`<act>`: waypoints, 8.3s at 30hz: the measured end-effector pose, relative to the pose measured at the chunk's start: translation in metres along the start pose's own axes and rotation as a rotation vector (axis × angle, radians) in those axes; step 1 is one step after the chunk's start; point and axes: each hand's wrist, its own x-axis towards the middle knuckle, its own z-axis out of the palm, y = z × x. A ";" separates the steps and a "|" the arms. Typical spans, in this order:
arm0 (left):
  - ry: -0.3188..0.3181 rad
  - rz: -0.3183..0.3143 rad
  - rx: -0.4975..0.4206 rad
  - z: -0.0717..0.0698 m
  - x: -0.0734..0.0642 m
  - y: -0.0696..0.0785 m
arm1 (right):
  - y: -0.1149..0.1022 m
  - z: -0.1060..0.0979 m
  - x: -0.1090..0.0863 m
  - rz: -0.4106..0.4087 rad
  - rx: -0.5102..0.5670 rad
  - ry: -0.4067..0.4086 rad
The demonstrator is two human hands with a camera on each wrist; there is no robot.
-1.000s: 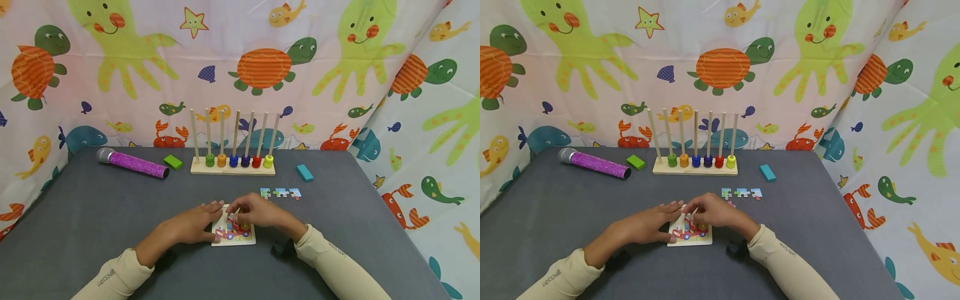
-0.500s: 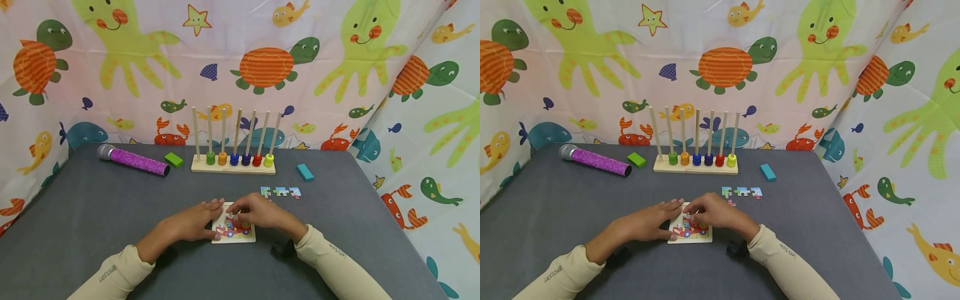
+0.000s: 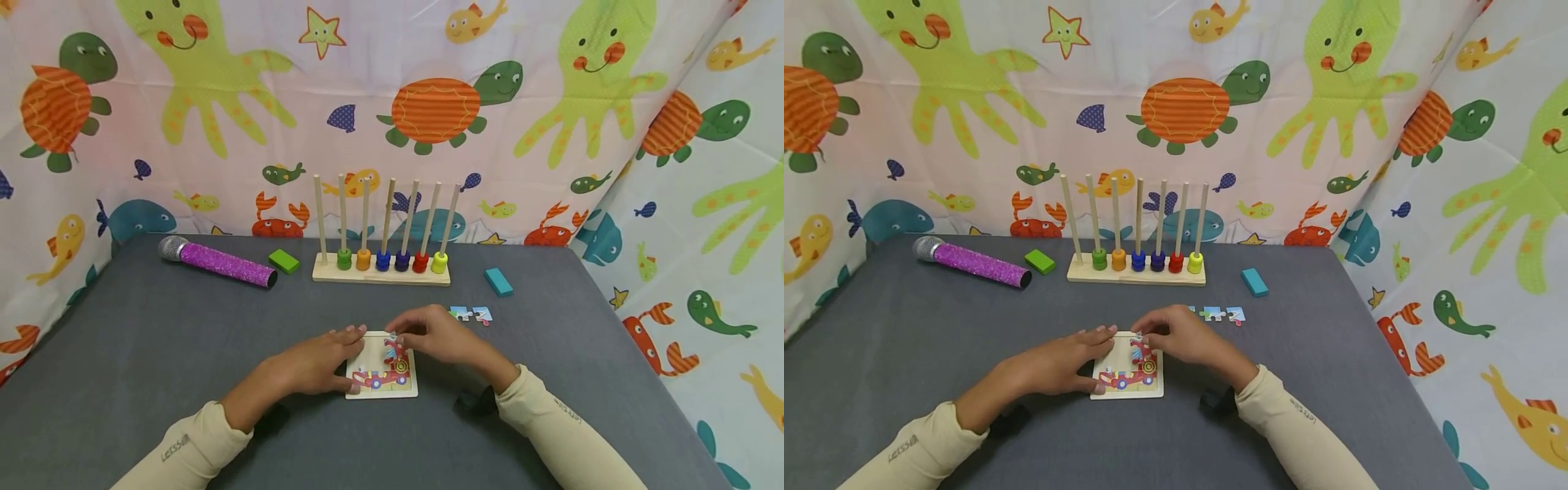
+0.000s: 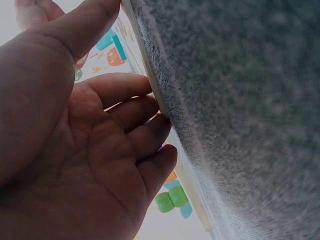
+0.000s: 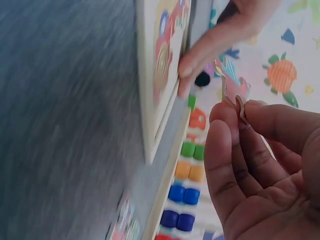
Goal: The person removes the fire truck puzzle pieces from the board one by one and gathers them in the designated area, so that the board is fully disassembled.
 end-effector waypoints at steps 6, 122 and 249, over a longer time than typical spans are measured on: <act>-0.006 -0.010 0.005 0.002 0.000 0.000 | 0.012 -0.020 -0.015 0.034 0.017 0.064; -0.031 0.055 -0.032 0.003 0.018 0.012 | -0.005 0.017 -0.002 -0.056 -0.241 -0.178; -0.140 -0.045 -0.042 -0.014 0.007 0.002 | -0.006 0.003 -0.009 -0.014 -0.066 -0.173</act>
